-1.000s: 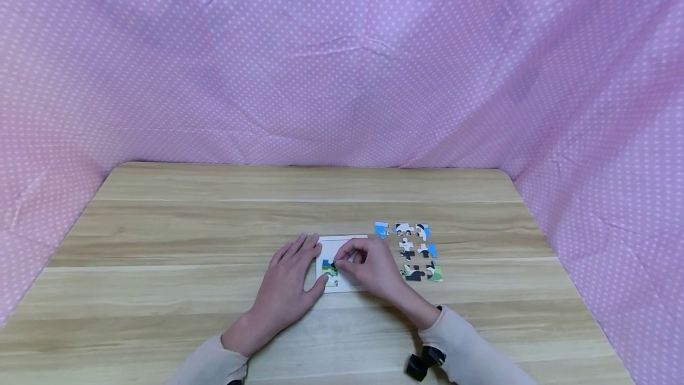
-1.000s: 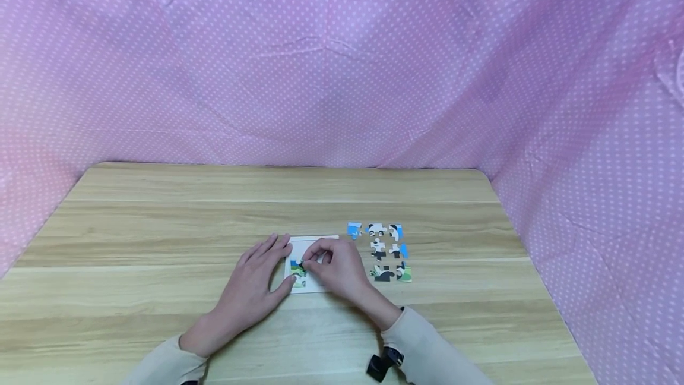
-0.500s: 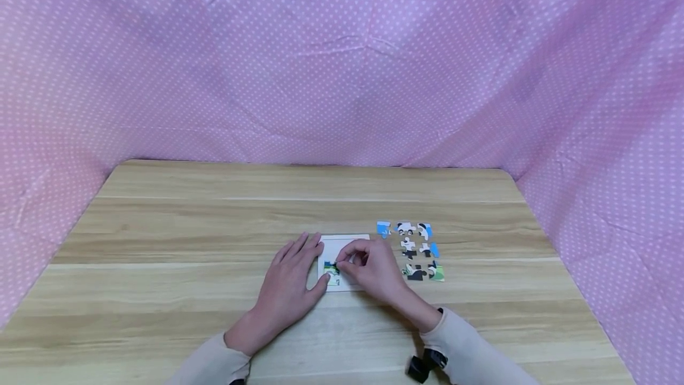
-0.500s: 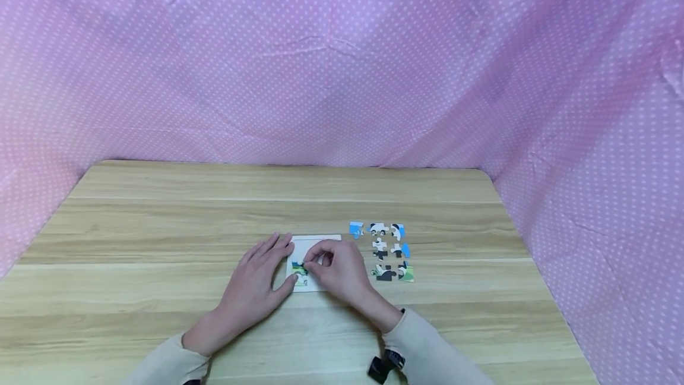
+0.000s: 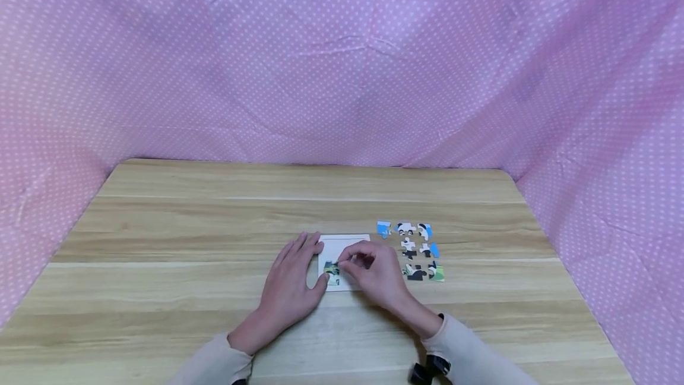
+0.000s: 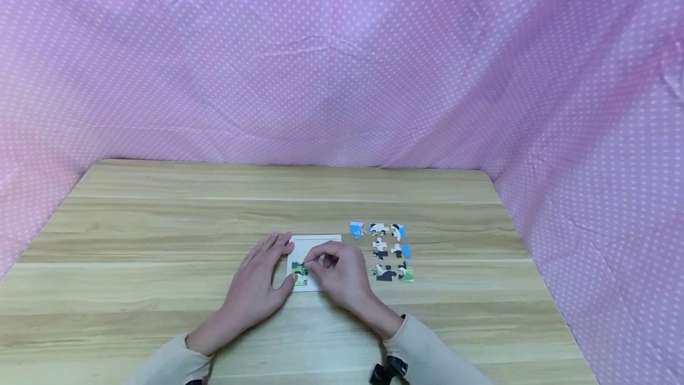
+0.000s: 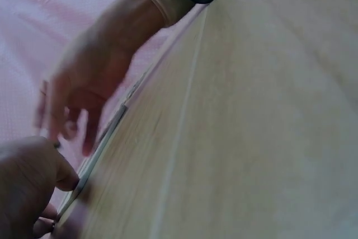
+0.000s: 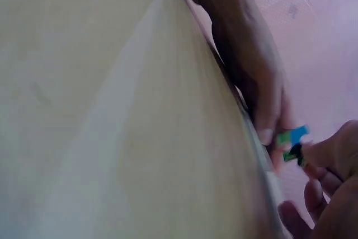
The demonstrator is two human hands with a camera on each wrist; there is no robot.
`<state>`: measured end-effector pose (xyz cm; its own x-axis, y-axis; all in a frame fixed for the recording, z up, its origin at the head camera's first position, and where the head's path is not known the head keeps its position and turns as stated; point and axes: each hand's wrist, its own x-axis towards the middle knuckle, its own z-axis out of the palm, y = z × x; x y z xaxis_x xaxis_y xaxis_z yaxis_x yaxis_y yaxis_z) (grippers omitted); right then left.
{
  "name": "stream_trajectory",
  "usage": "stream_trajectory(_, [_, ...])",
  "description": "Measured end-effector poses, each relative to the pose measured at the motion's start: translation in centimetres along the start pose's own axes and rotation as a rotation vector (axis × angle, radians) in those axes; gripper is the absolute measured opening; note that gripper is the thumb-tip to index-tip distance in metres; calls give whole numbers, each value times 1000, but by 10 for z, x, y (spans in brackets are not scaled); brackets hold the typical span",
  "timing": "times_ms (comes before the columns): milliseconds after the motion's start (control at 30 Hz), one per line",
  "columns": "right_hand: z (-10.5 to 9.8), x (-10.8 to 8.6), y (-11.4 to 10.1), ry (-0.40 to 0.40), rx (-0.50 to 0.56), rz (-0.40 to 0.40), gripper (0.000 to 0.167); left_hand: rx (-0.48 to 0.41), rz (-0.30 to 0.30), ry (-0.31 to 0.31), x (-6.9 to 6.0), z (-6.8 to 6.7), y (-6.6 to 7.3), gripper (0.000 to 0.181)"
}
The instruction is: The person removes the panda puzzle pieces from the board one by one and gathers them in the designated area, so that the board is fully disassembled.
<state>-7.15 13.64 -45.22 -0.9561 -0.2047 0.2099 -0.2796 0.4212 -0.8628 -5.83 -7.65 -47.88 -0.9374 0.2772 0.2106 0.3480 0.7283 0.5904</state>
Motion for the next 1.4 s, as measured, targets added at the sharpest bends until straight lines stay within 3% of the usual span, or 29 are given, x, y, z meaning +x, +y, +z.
stream_trajectory(100, [-5,1,-3,28,34,25,17,9,2,-3,0,-1,-1,56])
stream_trajectory(367, [-19,4,-2,77,31,187,18,29,3,3,-3,1,-5,59])
stream_trajectory(833, [-48,7,4,45,66,213,12,26,9,10,-4,6,-4,60])
stream_trajectory(1167, [-71,10,20,48,14,202,7,29,20,28,-4,7,-3,60])
stream_trajectory(1400, [-82,12,29,23,-4,239,5,35,16,15,-4,7,-4,60])
